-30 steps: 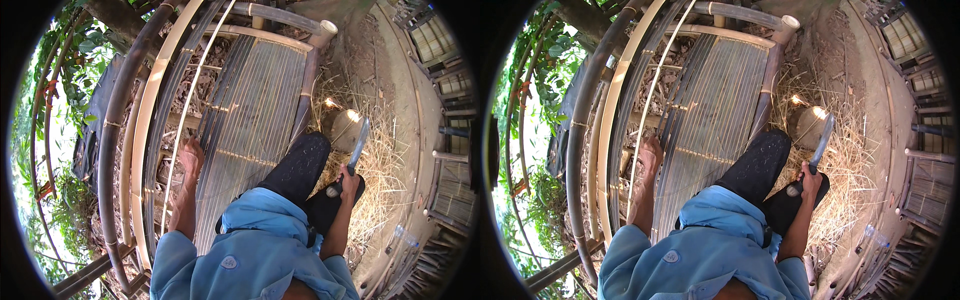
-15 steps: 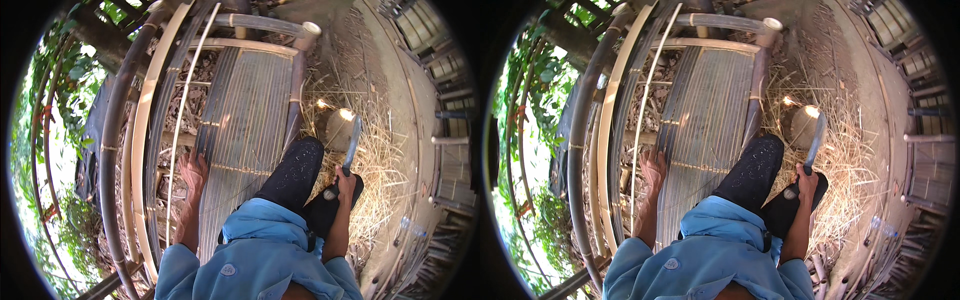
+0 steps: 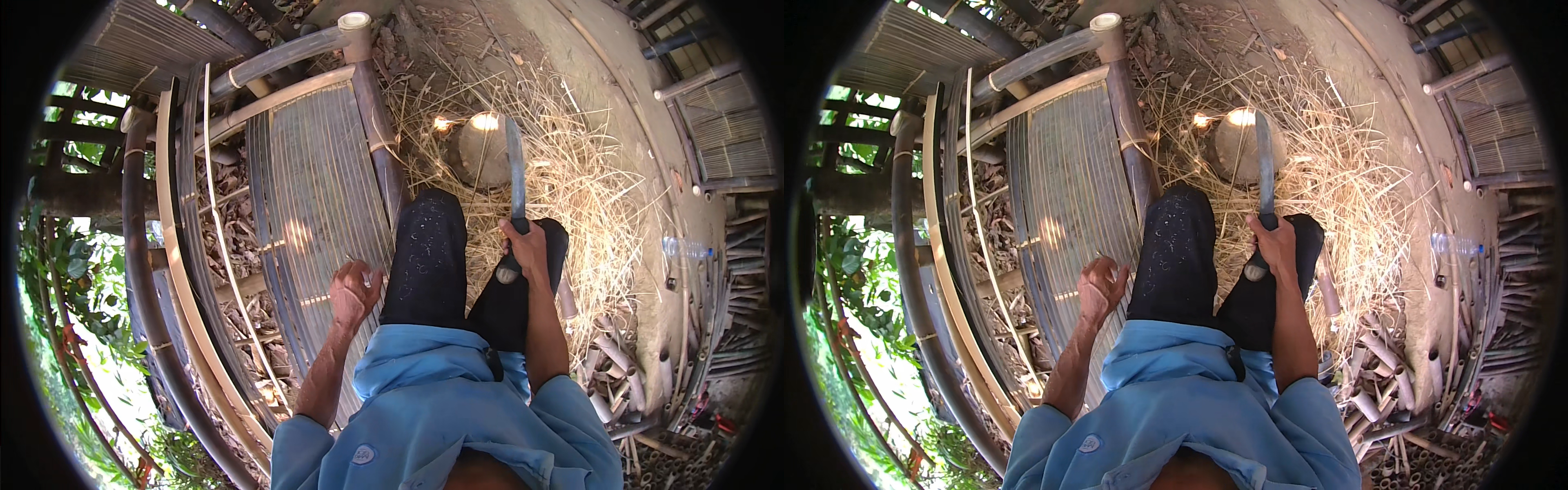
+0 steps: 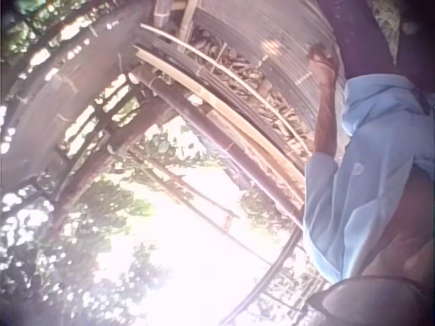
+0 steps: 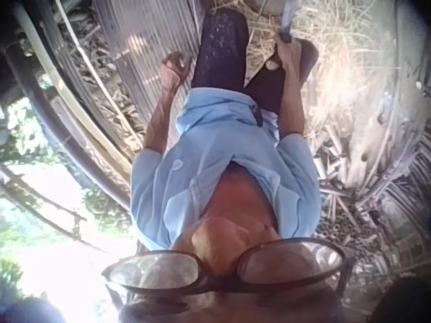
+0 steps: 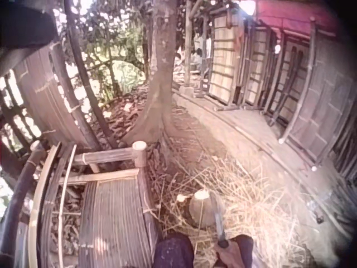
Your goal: The person uses a knife to shave and smooth a thin bamboo strip by drawing the blade across it while supporting it on a wooden block.
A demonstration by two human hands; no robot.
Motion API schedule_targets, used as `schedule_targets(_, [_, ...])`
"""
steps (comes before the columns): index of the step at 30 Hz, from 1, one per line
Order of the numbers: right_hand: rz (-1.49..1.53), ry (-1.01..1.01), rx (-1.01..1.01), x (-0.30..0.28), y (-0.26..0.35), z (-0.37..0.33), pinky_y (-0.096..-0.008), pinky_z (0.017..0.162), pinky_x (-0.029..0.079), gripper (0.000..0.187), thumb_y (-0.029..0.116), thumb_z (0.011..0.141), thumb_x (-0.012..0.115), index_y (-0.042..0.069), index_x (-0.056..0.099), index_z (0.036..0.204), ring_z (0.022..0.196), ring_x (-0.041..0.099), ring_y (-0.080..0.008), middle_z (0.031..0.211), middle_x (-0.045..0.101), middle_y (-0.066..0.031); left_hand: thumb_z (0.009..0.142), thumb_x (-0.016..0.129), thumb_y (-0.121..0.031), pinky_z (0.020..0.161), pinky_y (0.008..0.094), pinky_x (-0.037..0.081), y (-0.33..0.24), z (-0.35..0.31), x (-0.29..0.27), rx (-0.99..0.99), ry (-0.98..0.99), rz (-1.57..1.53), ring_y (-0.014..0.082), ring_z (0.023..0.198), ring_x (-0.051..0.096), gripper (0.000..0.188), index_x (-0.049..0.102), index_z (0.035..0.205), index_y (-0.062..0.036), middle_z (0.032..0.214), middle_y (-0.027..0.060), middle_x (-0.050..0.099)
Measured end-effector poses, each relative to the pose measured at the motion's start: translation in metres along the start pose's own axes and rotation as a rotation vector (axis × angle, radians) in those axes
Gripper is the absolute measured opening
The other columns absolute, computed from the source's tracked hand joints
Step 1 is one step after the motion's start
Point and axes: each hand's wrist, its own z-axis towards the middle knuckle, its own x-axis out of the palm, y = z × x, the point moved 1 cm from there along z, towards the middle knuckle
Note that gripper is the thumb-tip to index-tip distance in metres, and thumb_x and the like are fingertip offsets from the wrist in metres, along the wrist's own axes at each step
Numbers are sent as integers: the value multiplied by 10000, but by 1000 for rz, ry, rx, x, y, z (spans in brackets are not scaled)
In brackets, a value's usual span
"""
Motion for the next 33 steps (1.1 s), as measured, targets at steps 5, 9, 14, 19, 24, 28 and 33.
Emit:
schedule_targets(5, [-13, -32, -16, -25, -3, -7, -271, 477, 454, 242, 201, 915, 772, 21, 625, 845, 523, 558, -116, 666, 596, -30, 817, 788, -202, 648, 453, 459, 38, -1, -36, 38, -285, 189, 331, 690, 571, 280, 560, 737, -61, 725, 119, 558])
schedule_targets(9, [83, -38, -14, -22, 8, -12, -271, 486, 454, 236, 197, 910, 772, 29, 614, 863, 527, 556, -113, 646, 588, -21, 836, 749, -180, 651, 439, 462, 119, -8, -104, -119, -534, 613, 284, 742, 541, 226, 554, 857, -68, 810, 128, 544])
schedule_targets(14, [24, -37, -2, -23, 13, -11, -272, 492, 456, 224, 181, 916, 762, 32, 605, 859, 528, 551, -114, 643, 585, -21, 841, 724, -289, 609, 493, 557, 150, -52, -136, -636, -318, 694, 347, 804, 647, 555, 497, 1265, -11, 1087, 207, 561])
schedule_targets(19, [82, -24, -5, -27, 12, -12, -261, 495, 451, 214, 188, 923, 754, 18, 635, 872, 536, 557, -110, 662, 601, -26, 843, 720, -284, 732, 546, 549, 152, -133, -128, -623, -331, 719, 428, 941, 659, 566, 540, 1310, -21, 1169, 266, 606])
schedule_targets(24, [36, -27, -59, -26, 8, -8, -261, 481, 446, 214, 194, 923, 754, 17, 647, 867, 524, 553, -105, 645, 600, -24, 917, 636, -243, 783, 593, 505, 151, -176, -119, -706, -355, 616, 485, 965, 625, 336, 620, 1177, -30, 1114, 279, 633])
schedule_targets(28, [4, -6, -57, -23, 7, -8, -275, 477, 469, 244, 214, 906, 768, 20, 630, 853, 554, 566, -114, 688, 601, -29, 991, 551, -242, 718, 586, 488, 157, -183, -113, -627, -428, 546, 493, 852, 619, 290, 618, 1140, -3, 1007, 305, 631])
schedule_targets(33, [38, -25, -77, -25, 7, -8, -272, 471, 460, 244, 211, 909, 763, 21, 634, 828, 516, 554, -115, 640, 592, -21, 1021, 527, -295, 508, 520, 435, 160, -174, -121, -564, -530, 382, 390, 527, 574, 331, 634, 1054, 16, 648, 223, 595])
